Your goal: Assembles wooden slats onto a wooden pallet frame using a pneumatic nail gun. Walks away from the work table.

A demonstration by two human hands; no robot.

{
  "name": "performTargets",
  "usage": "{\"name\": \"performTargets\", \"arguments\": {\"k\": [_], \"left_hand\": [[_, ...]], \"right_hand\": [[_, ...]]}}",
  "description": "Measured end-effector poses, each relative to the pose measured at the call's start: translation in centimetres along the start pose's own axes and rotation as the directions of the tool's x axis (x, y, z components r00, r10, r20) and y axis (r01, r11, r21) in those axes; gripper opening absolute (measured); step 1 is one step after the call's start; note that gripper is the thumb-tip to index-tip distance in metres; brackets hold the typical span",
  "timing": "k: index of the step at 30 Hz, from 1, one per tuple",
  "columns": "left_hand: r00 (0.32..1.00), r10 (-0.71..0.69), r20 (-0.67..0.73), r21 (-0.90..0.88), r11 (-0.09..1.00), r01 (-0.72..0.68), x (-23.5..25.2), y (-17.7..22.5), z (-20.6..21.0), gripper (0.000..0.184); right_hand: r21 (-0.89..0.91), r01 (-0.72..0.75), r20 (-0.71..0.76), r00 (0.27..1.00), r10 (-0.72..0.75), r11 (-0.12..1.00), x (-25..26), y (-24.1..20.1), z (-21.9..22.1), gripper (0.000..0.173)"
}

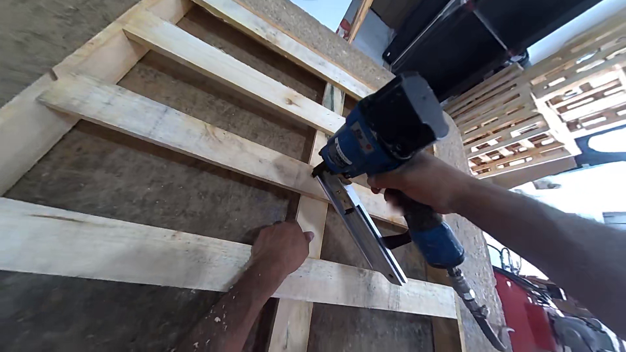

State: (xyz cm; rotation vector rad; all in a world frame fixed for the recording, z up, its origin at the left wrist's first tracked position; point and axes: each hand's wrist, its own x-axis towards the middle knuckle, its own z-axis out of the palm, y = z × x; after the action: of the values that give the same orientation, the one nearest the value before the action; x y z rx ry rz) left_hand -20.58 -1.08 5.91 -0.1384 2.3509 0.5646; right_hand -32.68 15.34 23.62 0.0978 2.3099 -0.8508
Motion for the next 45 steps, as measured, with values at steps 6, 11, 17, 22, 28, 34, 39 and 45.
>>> {"name": "performTargets", "arguments": {"k": [6, 11, 17, 22, 28, 34, 39, 45], "left_hand": [[1.0, -0.011, -0.009, -0.005, 1.0, 0.011, -0.2, 0.1, -0.5, 0.064], [0.998, -0.035, -0.049, 0.027, 0.999, 0.036, -0.2, 0.5, 0.3, 0.063], [0.996, -0.048, -0.078, 0.037, 0.998, 0.051, -0.4, 0.7, 0.5, 0.064], [0.997, -0.059, -0.05, 0.028, 0.998, 0.061, -0.4, 0.7, 0.2, 0.063], [0.998, -0.044, -0.05, 0.02, 0.999, 0.045, -0.4, 0.6, 0.3, 0.061], [0.999, -0.041, -0.036, -0.018, 0.999, 0.04, -0.4, 0.4, 0.0, 0.059], [0.997, -0.059, -0.048, -0.011, 0.998, 0.059, -0.5, 0.5, 0.3, 0.061], [0.991, 0.115, -0.068, -0.103, 0.987, -0.122, -0.7, -1.6, 0.0, 0.046]], "right_hand": [[0.03, -0.019, -0.039, 0.999, 0.02, 0.999, -1.3, 2.6, -2.1, 0.028], [0.108, -0.034, -0.008, 0.999, 0.035, 0.994, -1.3, 4.5, -2.9, 0.026], [0.081, 0.002, 0.002, 1.0, -0.002, 0.997, -1.5, 4.0, -3.1, 0.028], [0.053, -0.009, -0.011, 1.0, 0.01, 0.999, -1.6, 3.4, -2.3, 0.027], [0.029, 0.001, -0.009, 1.0, -0.001, 1.0, -1.7, 3.5, -2.1, 0.022], [0.094, 0.052, 0.049, 0.997, -0.057, 0.994, -2.9, 5.2, -1.5, 0.027], [-0.031, -0.04, 0.012, 0.999, 0.04, 0.999, -2.8, 3.4, -0.2, 0.022], [-0.088, 0.099, 0.032, 0.995, -0.097, 0.991, -9.1, 3.7, 2.1, 0.018]]}}
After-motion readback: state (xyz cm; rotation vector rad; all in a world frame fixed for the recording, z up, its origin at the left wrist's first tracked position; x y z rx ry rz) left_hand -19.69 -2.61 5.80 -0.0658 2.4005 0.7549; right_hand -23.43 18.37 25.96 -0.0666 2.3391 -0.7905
